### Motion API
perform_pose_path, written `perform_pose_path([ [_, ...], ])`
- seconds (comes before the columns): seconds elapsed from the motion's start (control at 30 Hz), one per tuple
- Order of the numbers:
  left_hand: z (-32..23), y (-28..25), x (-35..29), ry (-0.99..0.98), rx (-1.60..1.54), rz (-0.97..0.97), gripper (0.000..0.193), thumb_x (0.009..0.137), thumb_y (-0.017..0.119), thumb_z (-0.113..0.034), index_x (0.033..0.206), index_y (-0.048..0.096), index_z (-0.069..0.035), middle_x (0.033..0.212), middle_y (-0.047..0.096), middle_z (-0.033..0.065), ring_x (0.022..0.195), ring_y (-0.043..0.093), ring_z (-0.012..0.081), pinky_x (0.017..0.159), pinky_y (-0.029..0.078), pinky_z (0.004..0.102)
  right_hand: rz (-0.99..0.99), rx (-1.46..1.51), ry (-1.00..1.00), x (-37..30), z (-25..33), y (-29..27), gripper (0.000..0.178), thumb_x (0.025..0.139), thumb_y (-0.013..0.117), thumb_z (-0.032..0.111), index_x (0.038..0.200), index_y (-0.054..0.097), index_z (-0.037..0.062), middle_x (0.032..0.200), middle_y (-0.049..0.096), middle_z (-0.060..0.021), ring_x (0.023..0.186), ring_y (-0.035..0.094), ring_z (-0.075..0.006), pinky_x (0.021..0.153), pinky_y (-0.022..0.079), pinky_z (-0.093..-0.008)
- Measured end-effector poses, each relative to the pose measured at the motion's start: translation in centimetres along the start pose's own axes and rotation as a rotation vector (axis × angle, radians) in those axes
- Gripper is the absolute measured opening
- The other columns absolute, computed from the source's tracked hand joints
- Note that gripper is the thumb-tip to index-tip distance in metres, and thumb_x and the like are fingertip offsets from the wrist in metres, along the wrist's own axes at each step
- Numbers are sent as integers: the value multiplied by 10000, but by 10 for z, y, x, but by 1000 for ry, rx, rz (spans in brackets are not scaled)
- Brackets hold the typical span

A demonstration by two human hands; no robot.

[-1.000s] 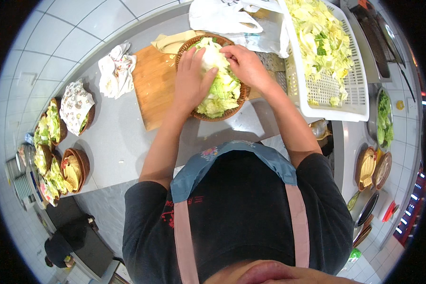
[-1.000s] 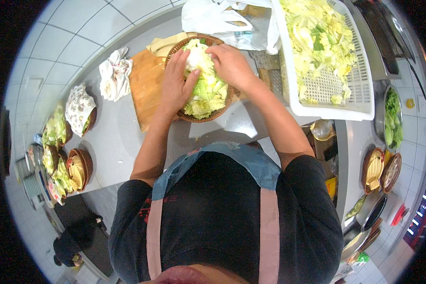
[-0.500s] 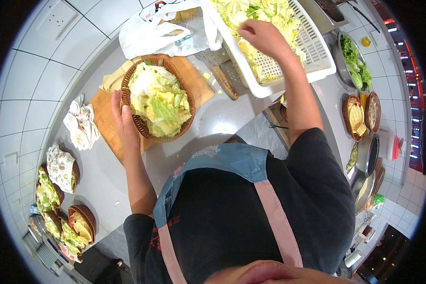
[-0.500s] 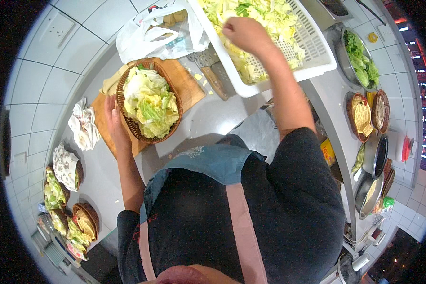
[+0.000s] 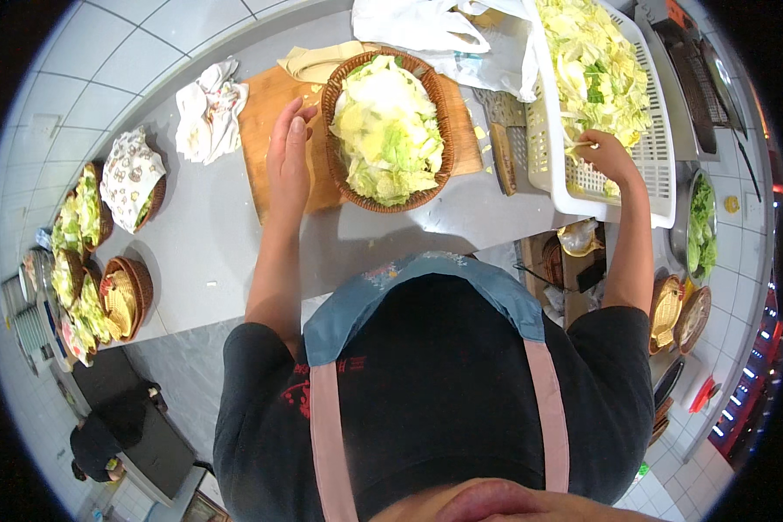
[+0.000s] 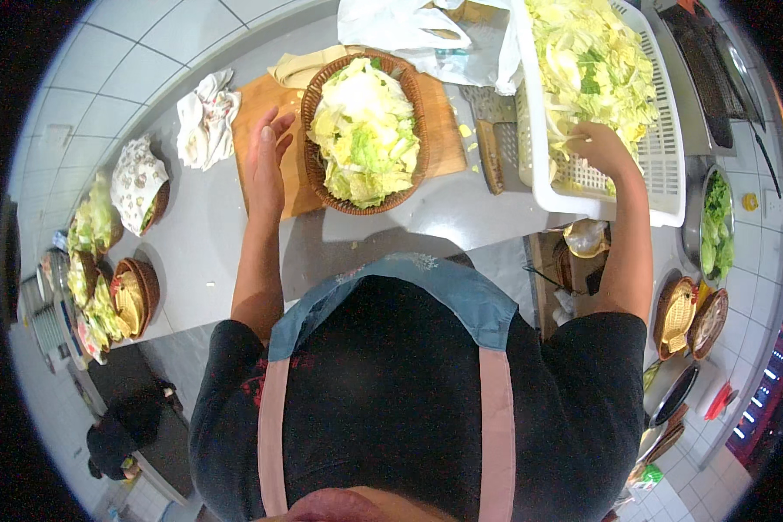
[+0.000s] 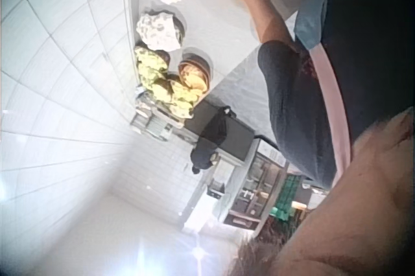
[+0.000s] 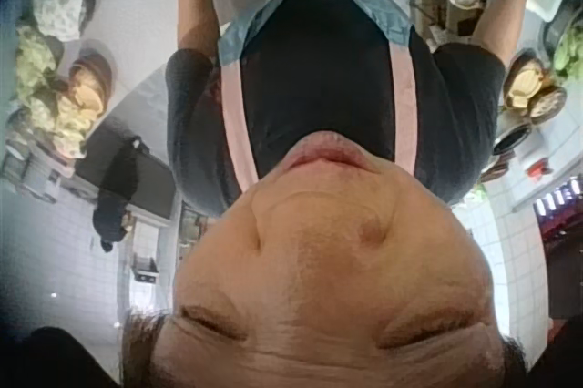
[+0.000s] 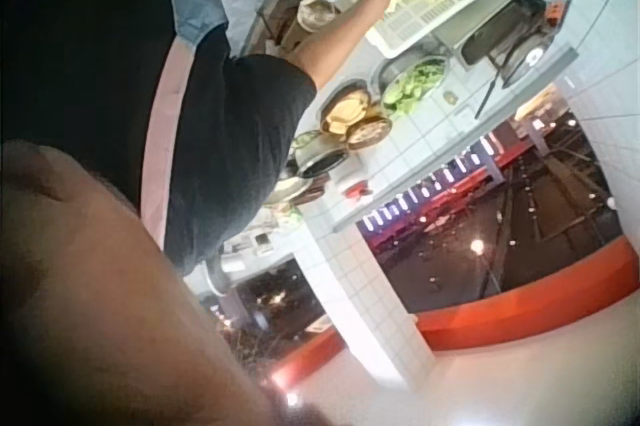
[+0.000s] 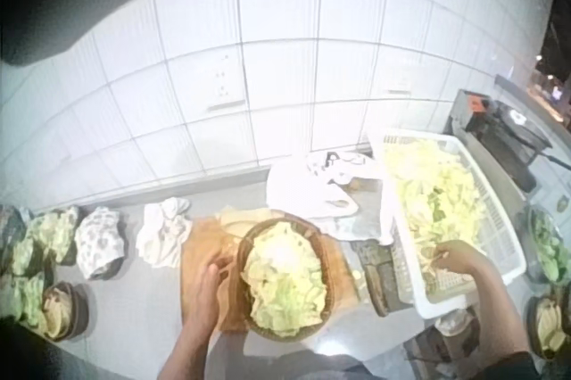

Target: The person assembles food items in small woven baskets. They place shredded cabbage and thin yellow slices into each basket, then cover them with patterned cloths. The process is repeated for multiple baskets on a tiled kitchen counter.

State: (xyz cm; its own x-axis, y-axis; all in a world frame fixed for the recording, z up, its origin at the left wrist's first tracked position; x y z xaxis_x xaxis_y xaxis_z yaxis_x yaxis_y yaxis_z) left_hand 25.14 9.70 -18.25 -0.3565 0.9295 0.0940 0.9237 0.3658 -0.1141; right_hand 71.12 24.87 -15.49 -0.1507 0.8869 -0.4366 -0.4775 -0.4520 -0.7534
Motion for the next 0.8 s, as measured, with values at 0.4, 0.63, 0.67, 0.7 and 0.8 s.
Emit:
perform_pose_path([
  [0.4,8,-2,-3,-119,-77,-44,528,980,387,-407,1313,455,-3,1197,553,142,1141,510,218,968,403,361,-161,105,-61,-15,-6,-20,282,890,580,308,989,651,53,915,645,-54,866,579,-146,771,459,-308],
  [0.63,21,-9,-12,-187,-108,-57,504,994,375,-361,1313,433,25,1186,555,139,1155,508,220,967,402,370,-88,28,-250,-1,4,6,325,819,640,261,1112,623,122,988,652,-95,948,604,-198,840,472,-332],
  [0.67,21,-10,-13,-185,-102,-51,503,995,375,-359,1313,433,26,1189,554,141,1156,507,221,967,402,371,-100,37,-256,-6,18,14,334,810,645,255,1127,621,153,984,650,-94,964,603,-196,849,470,-329],
  [0.7,23,-10,-13,-182,-101,-40,502,995,375,-357,1314,432,26,1192,553,143,1157,507,222,967,402,372,-12,33,-283,1,20,21,268,822,621,215,1086,625,175,968,652,-79,977,600,-201,849,467,-336],
  [0.8,18,-8,-14,-175,-84,-34,493,998,369,-343,1312,432,31,1184,554,145,1159,505,227,965,403,374,89,93,-187,11,19,24,154,867,552,152,998,600,88,925,643,-55,914,601,-175,737,498,-312],
])
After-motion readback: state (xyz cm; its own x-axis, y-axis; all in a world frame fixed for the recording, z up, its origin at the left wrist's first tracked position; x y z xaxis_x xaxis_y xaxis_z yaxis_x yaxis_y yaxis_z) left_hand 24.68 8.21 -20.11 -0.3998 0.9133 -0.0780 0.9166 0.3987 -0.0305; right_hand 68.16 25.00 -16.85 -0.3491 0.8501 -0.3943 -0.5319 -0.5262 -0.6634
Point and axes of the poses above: each hand's wrist, its own x-axis towards the middle knuckle, its own y-axis out of the palm, z = x × y, the point moved 2 cm from there along x, towards the middle knuckle
